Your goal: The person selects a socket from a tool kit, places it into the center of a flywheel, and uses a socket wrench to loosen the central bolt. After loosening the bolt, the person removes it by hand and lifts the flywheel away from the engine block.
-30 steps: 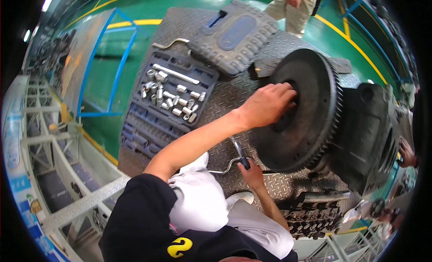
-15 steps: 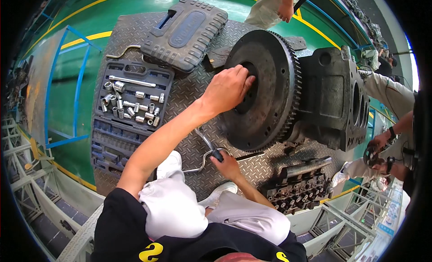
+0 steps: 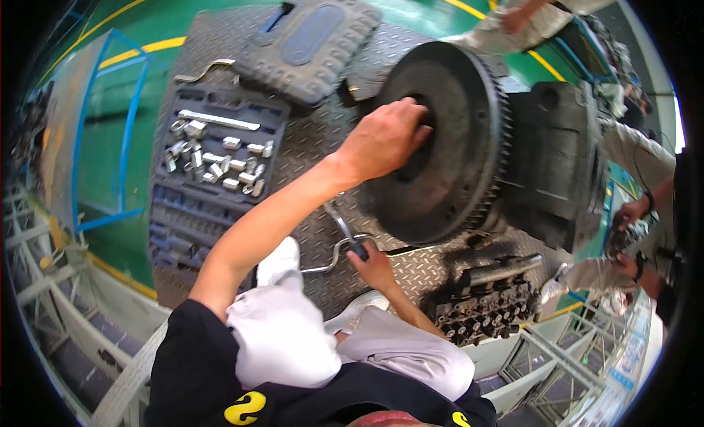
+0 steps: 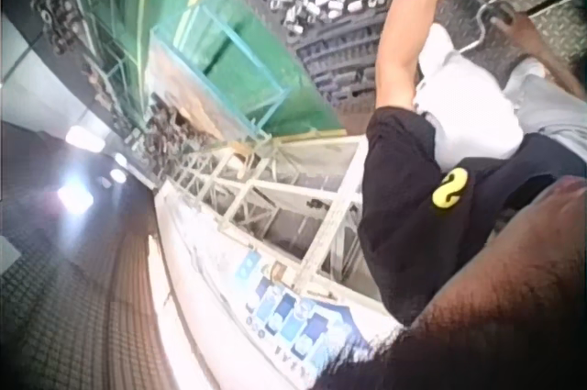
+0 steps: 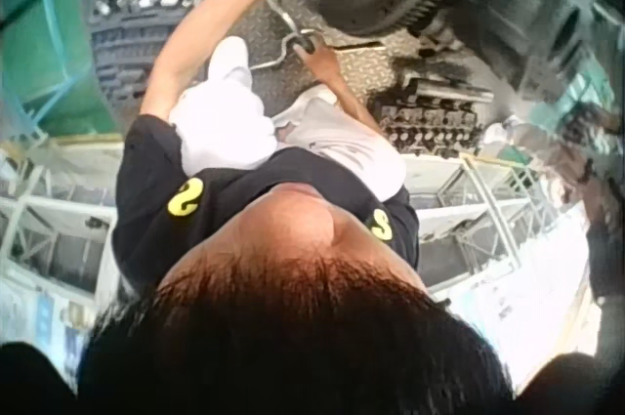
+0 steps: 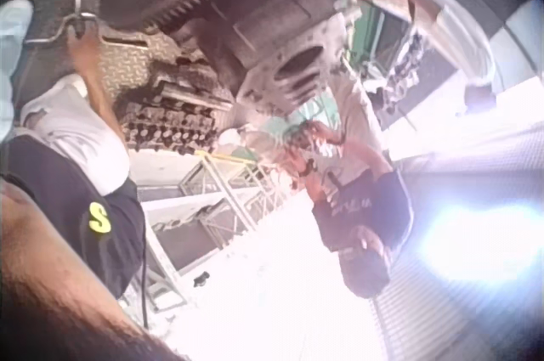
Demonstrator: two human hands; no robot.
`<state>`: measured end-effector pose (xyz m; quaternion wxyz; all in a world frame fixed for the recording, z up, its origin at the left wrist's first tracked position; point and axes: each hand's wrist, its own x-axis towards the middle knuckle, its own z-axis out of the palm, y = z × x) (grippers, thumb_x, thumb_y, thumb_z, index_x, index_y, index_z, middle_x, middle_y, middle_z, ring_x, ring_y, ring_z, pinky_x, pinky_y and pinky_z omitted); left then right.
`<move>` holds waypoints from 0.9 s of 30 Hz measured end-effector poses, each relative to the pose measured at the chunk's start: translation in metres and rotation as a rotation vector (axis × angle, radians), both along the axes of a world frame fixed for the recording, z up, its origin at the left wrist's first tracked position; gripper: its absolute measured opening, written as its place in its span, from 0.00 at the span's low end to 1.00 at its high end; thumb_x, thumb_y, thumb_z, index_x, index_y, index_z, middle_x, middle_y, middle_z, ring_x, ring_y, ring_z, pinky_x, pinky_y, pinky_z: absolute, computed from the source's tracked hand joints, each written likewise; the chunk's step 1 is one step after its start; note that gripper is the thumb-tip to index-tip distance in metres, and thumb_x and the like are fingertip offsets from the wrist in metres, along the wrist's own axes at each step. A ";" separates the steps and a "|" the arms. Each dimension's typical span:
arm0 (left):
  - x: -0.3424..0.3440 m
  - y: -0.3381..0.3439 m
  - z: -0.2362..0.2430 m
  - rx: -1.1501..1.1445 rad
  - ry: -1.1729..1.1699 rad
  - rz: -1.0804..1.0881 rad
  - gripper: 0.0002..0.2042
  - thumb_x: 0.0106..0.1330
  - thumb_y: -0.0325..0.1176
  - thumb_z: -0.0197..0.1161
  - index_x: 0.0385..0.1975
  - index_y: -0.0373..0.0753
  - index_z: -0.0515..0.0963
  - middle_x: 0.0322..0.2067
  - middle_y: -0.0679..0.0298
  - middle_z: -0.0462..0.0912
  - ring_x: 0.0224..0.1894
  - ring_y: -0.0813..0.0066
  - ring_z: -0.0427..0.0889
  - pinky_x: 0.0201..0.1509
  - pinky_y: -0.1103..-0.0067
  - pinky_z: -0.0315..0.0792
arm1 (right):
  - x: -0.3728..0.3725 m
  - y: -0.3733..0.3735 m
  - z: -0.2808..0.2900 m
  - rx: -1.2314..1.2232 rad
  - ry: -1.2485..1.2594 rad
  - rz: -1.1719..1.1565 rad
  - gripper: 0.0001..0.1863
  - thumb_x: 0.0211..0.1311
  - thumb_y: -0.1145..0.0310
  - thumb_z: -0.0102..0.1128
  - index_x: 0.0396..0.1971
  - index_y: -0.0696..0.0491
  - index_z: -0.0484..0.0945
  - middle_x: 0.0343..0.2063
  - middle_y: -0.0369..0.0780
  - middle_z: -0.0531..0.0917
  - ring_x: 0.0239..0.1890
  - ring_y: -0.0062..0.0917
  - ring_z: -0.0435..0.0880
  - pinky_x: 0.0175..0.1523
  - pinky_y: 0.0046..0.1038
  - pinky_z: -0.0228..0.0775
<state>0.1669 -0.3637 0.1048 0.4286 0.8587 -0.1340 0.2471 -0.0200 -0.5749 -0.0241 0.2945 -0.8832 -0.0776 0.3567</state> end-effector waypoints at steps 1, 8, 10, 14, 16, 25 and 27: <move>-0.001 0.003 -0.001 0.096 -0.080 0.012 0.11 0.65 0.31 0.61 0.43 0.35 0.71 0.36 0.53 0.75 0.41 0.51 0.78 0.45 0.64 0.72 | -0.001 0.001 0.002 0.058 0.073 -0.064 0.23 0.62 0.46 0.61 0.39 0.54 0.79 0.28 0.50 0.83 0.34 0.49 0.83 0.40 0.44 0.72; 0.003 0.000 0.001 0.212 -0.016 0.082 0.09 0.66 0.36 0.60 0.29 0.38 0.70 0.27 0.58 0.73 0.31 0.59 0.78 0.38 0.70 0.72 | 0.001 0.006 0.004 0.020 -0.017 0.025 0.20 0.62 0.50 0.62 0.35 0.54 0.78 0.25 0.50 0.83 0.32 0.48 0.83 0.37 0.44 0.71; -0.001 -0.004 0.000 0.091 -0.017 0.140 0.09 0.66 0.36 0.60 0.30 0.38 0.70 0.27 0.57 0.73 0.30 0.59 0.78 0.36 0.69 0.72 | 0.003 0.005 0.002 0.045 -0.024 0.030 0.20 0.62 0.50 0.62 0.35 0.54 0.78 0.26 0.51 0.83 0.32 0.49 0.82 0.37 0.45 0.71; -0.001 -0.003 -0.002 0.114 -0.172 0.115 0.10 0.66 0.36 0.61 0.30 0.38 0.70 0.29 0.57 0.74 0.31 0.59 0.78 0.36 0.69 0.72 | 0.003 0.003 0.002 0.026 0.001 0.028 0.20 0.61 0.50 0.62 0.35 0.55 0.78 0.26 0.53 0.82 0.32 0.51 0.82 0.37 0.45 0.71; 0.001 -0.001 -0.002 0.231 -0.058 0.071 0.10 0.65 0.35 0.61 0.34 0.36 0.70 0.32 0.57 0.74 0.33 0.59 0.79 0.36 0.70 0.72 | 0.002 0.004 0.003 0.061 -0.006 0.010 0.20 0.61 0.50 0.62 0.35 0.55 0.78 0.25 0.52 0.82 0.32 0.51 0.82 0.37 0.45 0.71; 0.005 -0.001 -0.001 0.108 -0.121 0.071 0.10 0.65 0.35 0.61 0.28 0.36 0.71 0.29 0.57 0.73 0.30 0.59 0.79 0.33 0.69 0.73 | 0.004 0.007 0.006 0.026 0.052 -0.013 0.19 0.61 0.52 0.63 0.34 0.55 0.78 0.24 0.51 0.81 0.29 0.50 0.81 0.34 0.44 0.70; 0.006 -0.002 -0.001 0.169 -0.027 0.053 0.12 0.66 0.36 0.61 0.28 0.35 0.70 0.30 0.56 0.73 0.29 0.57 0.79 0.30 0.69 0.74 | 0.003 0.006 0.005 0.061 0.012 -0.007 0.19 0.61 0.52 0.63 0.34 0.55 0.77 0.24 0.51 0.81 0.30 0.51 0.81 0.34 0.44 0.70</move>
